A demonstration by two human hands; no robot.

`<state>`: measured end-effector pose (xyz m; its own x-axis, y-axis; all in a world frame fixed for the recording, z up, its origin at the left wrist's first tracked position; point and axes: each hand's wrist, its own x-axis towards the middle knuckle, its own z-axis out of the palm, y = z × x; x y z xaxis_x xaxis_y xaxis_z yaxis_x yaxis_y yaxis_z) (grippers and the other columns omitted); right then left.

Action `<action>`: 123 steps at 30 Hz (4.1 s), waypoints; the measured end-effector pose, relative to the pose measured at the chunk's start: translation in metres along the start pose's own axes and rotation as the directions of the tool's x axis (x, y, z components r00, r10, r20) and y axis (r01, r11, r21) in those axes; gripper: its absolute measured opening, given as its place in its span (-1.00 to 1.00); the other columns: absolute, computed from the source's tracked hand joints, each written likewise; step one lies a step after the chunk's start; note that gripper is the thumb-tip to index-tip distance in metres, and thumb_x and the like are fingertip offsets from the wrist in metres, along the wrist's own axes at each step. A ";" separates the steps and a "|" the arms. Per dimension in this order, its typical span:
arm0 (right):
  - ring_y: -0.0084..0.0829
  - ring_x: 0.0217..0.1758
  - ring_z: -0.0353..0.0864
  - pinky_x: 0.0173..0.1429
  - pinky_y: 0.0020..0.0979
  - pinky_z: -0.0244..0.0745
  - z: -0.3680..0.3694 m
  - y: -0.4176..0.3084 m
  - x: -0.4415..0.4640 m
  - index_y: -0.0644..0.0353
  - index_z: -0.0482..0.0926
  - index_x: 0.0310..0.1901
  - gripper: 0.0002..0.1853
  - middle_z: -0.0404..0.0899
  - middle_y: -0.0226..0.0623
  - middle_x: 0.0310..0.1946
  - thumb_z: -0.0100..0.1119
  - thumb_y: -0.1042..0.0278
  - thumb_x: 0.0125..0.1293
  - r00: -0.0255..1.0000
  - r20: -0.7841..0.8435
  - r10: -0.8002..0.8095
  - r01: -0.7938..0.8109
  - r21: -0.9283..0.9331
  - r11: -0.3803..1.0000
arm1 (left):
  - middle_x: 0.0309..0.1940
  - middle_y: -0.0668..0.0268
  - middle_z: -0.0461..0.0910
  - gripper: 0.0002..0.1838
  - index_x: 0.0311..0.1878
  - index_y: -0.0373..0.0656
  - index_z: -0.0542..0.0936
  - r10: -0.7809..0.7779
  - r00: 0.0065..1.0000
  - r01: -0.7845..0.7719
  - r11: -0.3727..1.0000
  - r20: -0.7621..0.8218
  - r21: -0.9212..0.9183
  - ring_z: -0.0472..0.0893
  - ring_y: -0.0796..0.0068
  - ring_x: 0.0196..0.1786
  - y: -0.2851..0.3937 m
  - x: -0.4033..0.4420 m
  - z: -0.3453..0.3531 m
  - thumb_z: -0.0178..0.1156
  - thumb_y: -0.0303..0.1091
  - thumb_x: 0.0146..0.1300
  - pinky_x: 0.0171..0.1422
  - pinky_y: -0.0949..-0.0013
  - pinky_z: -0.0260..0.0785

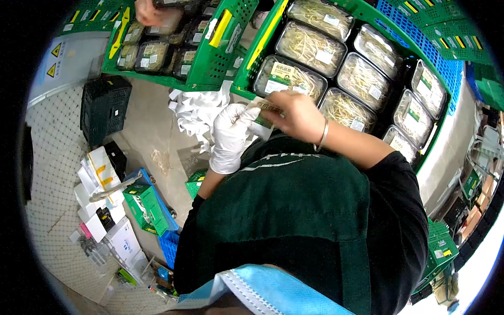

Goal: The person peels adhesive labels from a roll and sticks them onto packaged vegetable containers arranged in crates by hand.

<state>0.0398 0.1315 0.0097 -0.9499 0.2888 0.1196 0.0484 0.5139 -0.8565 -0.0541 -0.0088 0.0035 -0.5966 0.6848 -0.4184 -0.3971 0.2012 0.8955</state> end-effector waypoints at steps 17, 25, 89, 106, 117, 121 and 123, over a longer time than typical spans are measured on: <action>-0.26 -0.18 0.45 -0.18 -0.29 0.36 -0.028 0.090 0.029 0.21 0.32 -0.01 -0.46 0.45 -0.14 -0.23 0.03 -0.04 0.10 0.961 0.177 0.211 -0.261 0.339 0.904 | -0.36 0.30 0.53 -0.81 -0.28 -0.33 0.45 -0.056 0.998 0.057 0.987 0.009 -0.152 0.51 0.61 -0.31 -0.011 0.008 -0.018 -0.04 -0.70 0.00 -0.22 0.58 0.36; -0.25 -0.48 0.52 -0.37 -0.38 0.40 -0.023 0.025 0.014 0.23 0.49 -0.37 -0.86 0.51 -0.16 -0.52 0.15 0.44 -0.02 0.993 0.102 0.056 -0.069 0.123 0.990 | -0.47 0.38 0.54 -0.91 -0.34 -0.27 0.51 0.152 0.985 -0.160 0.981 0.078 0.108 0.46 0.70 -0.41 0.007 0.031 0.018 0.13 -0.52 0.05 -0.30 0.62 0.31; -0.35 -0.51 0.56 -0.40 -0.46 0.45 -0.140 0.110 -0.093 0.21 0.52 -0.39 -0.85 0.56 -0.20 -0.50 0.11 0.32 0.07 0.942 -0.307 0.132 -0.199 -0.201 0.959 | -0.63 0.30 0.48 -0.91 -0.47 -0.27 0.50 0.285 0.868 -0.453 0.790 0.407 0.414 0.46 0.60 -0.53 -0.041 -0.013 0.107 0.16 -0.45 -0.02 -0.43 0.52 0.32; -0.10 -0.40 0.47 -0.33 -0.31 0.35 -0.106 0.059 -0.117 0.26 0.45 -0.32 -0.80 0.46 -0.07 -0.49 0.15 0.39 -0.01 0.988 0.009 0.153 -0.153 0.113 0.982 | -0.25 0.24 0.53 -0.73 -0.12 -0.33 0.44 -0.010 0.933 -0.106 0.948 0.360 0.301 0.50 0.56 -0.21 -0.033 -0.002 0.114 0.09 -0.55 0.04 -0.12 0.54 0.33; -0.17 -0.28 0.50 -0.19 -0.33 0.41 -0.199 0.185 -0.043 0.32 0.35 -0.22 -0.62 0.50 -0.09 -0.32 0.15 0.21 0.04 0.914 -0.390 0.115 -0.253 -0.323 0.912 | -0.49 0.31 0.50 -0.86 -0.34 -0.28 0.47 -0.004 0.980 -0.071 0.926 0.199 0.371 0.49 0.60 -0.42 -0.024 -0.002 0.104 0.16 -0.50 -0.02 -0.31 0.55 0.35; -0.20 -0.07 0.39 -0.04 -0.25 0.30 -0.177 0.270 -0.019 0.20 0.31 -0.11 -0.63 0.42 -0.15 -0.18 0.03 0.22 0.07 0.929 -0.330 0.168 -0.369 -0.802 0.469 | -0.43 0.30 0.53 -0.87 -0.29 -0.30 0.46 -0.169 0.980 0.157 0.982 0.109 0.110 0.53 0.59 -0.38 -0.017 -0.004 0.095 0.08 -0.58 0.03 -0.29 0.56 0.39; -0.22 0.01 0.31 0.00 -0.27 0.26 -0.172 0.268 -0.025 0.13 0.19 0.06 -0.44 0.36 -0.19 -0.10 0.06 0.10 0.03 0.914 -0.359 0.190 -0.406 -0.830 0.382 | -0.40 0.29 0.53 -0.82 -0.24 -0.31 0.44 -0.143 0.978 0.123 0.983 0.151 0.133 0.52 0.60 -0.35 -0.026 0.000 0.087 0.06 -0.59 0.03 -0.26 0.56 0.38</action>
<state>0.1298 0.4010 -0.1366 -0.7476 0.6520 0.1268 0.6606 0.7496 0.0407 0.0171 0.0465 -0.0064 -0.4212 0.7471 -0.5141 -0.3714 0.3751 0.8493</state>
